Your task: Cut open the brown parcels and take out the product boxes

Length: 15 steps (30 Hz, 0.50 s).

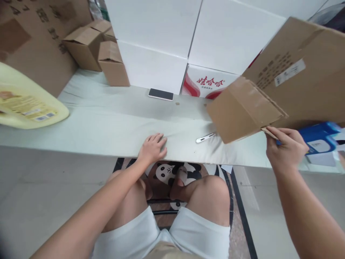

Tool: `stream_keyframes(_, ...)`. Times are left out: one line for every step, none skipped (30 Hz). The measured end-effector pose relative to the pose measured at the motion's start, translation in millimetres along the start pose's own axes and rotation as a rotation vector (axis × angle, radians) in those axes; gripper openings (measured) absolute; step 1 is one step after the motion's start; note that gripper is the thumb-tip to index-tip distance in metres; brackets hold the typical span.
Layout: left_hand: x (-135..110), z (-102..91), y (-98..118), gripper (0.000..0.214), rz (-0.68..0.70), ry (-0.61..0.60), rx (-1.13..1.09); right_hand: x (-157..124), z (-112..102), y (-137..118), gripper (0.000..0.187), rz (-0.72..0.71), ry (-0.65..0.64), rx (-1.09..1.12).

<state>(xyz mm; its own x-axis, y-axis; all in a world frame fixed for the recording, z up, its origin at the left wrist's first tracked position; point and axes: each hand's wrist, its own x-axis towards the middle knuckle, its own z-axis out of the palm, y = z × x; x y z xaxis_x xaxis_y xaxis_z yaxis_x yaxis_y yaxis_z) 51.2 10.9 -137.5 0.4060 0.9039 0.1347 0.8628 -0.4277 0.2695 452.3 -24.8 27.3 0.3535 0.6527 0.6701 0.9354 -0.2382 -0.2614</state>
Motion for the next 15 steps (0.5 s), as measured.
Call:
stream_keyframes(0.4, -0.3, 0.2, 0.049, -0.005, -0.002, 0.002, -0.2, -0.2, 12.2, 0.023, 0.027, -0.008, -0.042)
stream_keyframes(0.7, -0.3, 0.3, 0.049, -0.008, 0.000, 0.006, 0.7, 1.1, 21.7, 0.026, 0.051, -0.029, -0.078)
stream_keyframes(0.9, -0.2, 0.4, 0.048, -0.009, 0.005, 0.010, 2.6, 3.7, 28.7, 0.029, 0.071, -0.060, -0.104)
stream_keyframes(1.0, -0.1, 0.4, 0.048, -0.008, 0.012, 0.015, 5.2, 7.1, 33.8, 0.032, 0.079, -0.103, -0.121)
stream_keyframes(1.1, 0.1, 0.5, 0.048, -0.008, 0.020, 0.020, 8.4, 11.1, 37.3, 0.034, 0.083, -0.147, -0.133)
stream_keyframes(1.1, 0.1, 0.5, 0.048, -0.005, 0.026, 0.023, 12.0, 15.5, 39.7, 0.036, 0.082, -0.188, -0.144)
stream_keyframes(1.0, 0.0, 0.7, 0.047, -0.002, 0.030, 0.027, 16.0, 20.1, 41.2, 0.036, 0.078, -0.225, -0.153)
stream_keyframes(1.0, -0.3, 0.8, 0.047, 0.000, 0.032, 0.030, 20.4, 25.0, 42.2, 0.037, 0.072, -0.260, -0.164)
stream_keyframes(1.0, -0.6, 1.0, 0.046, 0.002, 0.031, 0.033, 25.1, 30.2, 42.7, 0.036, 0.072, -0.292, -0.180)
stream_keyframes(1.1, -1.1, 1.1, 0.046, 0.003, 0.030, 0.037, 30.3, 35.9, 43.1, 0.036, 0.077, -0.323, -0.198)
stream_keyframes(1.3, -1.5, 1.2, 0.046, 0.003, 0.026, 0.042, 35.8, 42.1, 43.2, 0.035, 0.087, -0.353, -0.216)
stream_keyframes(1.5, -1.9, 1.2, 0.046, 0.003, 0.022, 0.048, 41.6, 48.7, 43.3, 0.033, 0.095, -0.383, -0.232)
stream_keyframes(1.8, -2.2, 1.1, 0.046, 0.003, 0.017, 0.055, 47.6, 55.9, 43.3, 0.032, 0.105, -0.406, -0.246)
stream_keyframes(2.1, -2.4, 0.9, 0.047, 0.005, 0.013, 0.065, 53.5, 63.4, 43.3, 0.031, 0.113, -0.423, -0.256)
stream_keyframes(2.4, -2.5, 0.6, 0.047, 0.008, 0.009, 0.076, 59.4, 71.3, 43.4, 0.030, 0.117, -0.434, -0.261)
